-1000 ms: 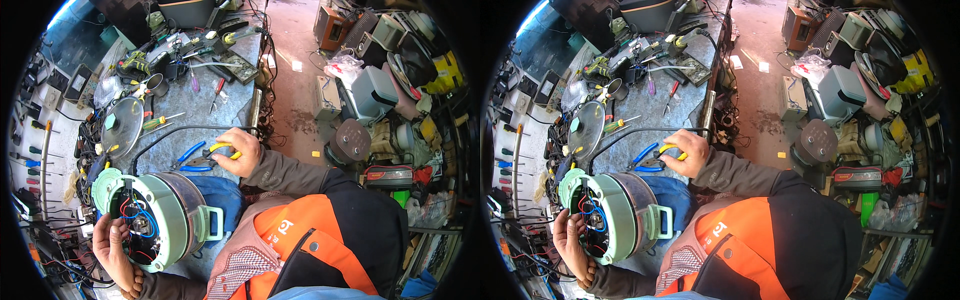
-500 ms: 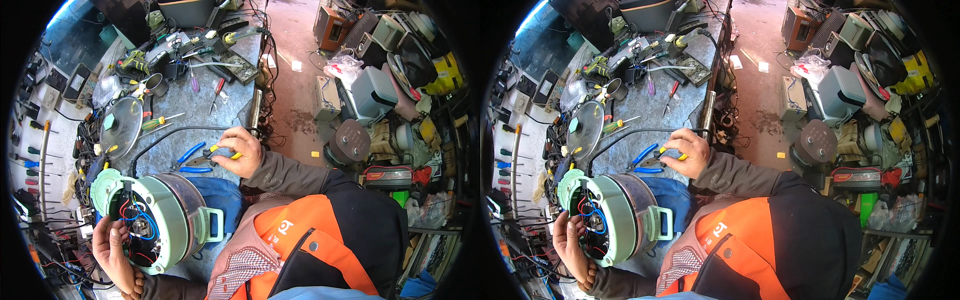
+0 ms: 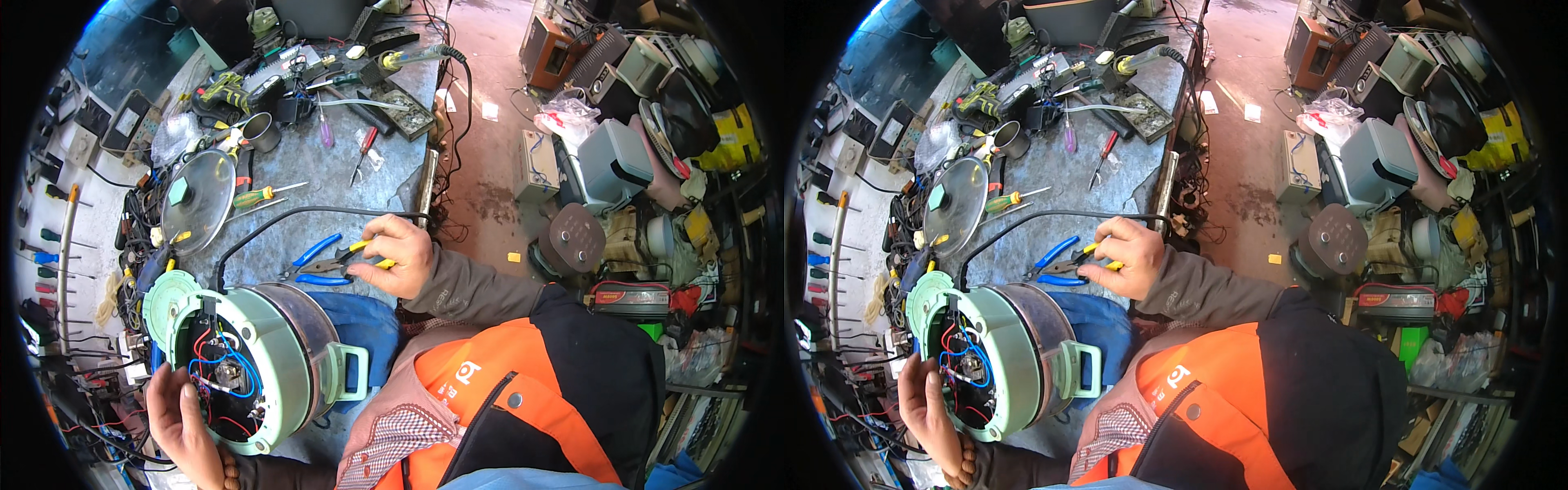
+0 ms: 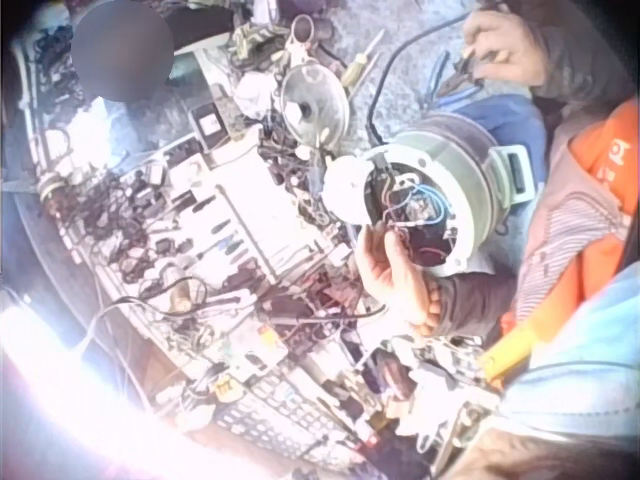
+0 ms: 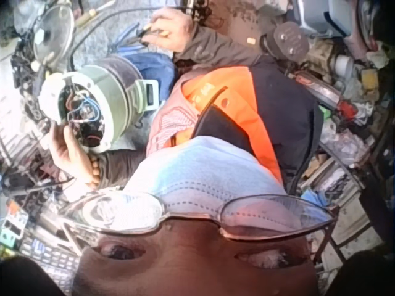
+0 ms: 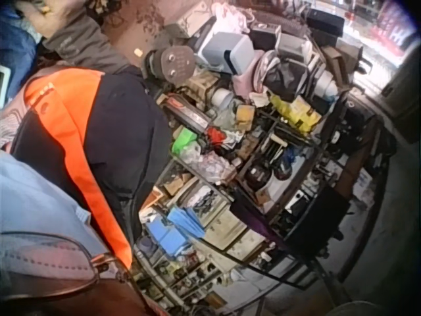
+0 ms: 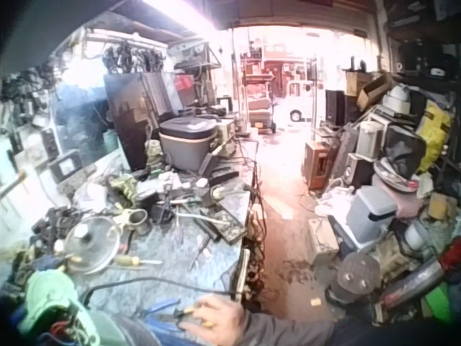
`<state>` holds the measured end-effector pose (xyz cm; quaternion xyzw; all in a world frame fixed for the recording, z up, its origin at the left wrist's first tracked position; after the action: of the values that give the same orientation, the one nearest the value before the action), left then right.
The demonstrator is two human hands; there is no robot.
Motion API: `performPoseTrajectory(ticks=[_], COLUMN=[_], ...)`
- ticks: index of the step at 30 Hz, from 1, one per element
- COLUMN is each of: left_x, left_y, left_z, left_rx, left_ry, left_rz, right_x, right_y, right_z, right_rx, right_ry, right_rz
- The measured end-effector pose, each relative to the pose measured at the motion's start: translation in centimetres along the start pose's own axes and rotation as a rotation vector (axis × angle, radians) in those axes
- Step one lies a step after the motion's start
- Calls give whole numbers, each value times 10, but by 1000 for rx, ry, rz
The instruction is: The person works at a cluttered workbench, using pliers and a screwdriver to strip, twist, and connect wires inside a green cylindrical device. They open a toolbox to select tools, manipulate small components, and test connections with a multimeter.
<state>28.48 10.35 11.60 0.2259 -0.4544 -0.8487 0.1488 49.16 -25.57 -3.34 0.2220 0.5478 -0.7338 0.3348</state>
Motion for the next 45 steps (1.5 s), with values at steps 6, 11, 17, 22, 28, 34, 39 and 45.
performPoseTrajectory(ticks=[6, 11, 17, 22, 28, 34, 39, 45], left_x=[40, 67, 58, 60, 63, 55, 56, 55], left_y=[-17, -28, 33, 31, 40, 45, 49, 25], left_z=[38, 48, -11, -11, -16, -40, -44, -13], left_rx=[-40, -294, -587, -560, -565, -493, -324, 47], left_ry=[-68, -439, -709, -589, -443, -216, -247, 91], left_rz=[109, 54, -395, -359, -344, -289, -330, -326], right_x=[-7, -12, -12, -6, -3, 0, 2, 4], right_y=[-6, -10, -9, -3, -6, -10, -4, 1], right_z=[-9, -14, -7, -4, -9, -4, -4, -11], right_rx=[165, 203, 198, 173, 152, 193, 232, 257], right_ry=[-154, -207, -123, -70, 6, 45, 62, 105], right_rz=[-31, -53, -24, -31, -2, 8, 12, 30])
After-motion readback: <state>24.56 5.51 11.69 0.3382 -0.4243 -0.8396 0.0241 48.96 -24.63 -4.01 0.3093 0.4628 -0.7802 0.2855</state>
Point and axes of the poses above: each hand's wrist, its own x-axis away from the middle knuckle, its own z-axis out of the back of the hand, y = z × x, the point moved 7 cm from there along -x, towards the middle knuckle, and after that the axes turned 3 degrees about -z, right-handed, at the moved point
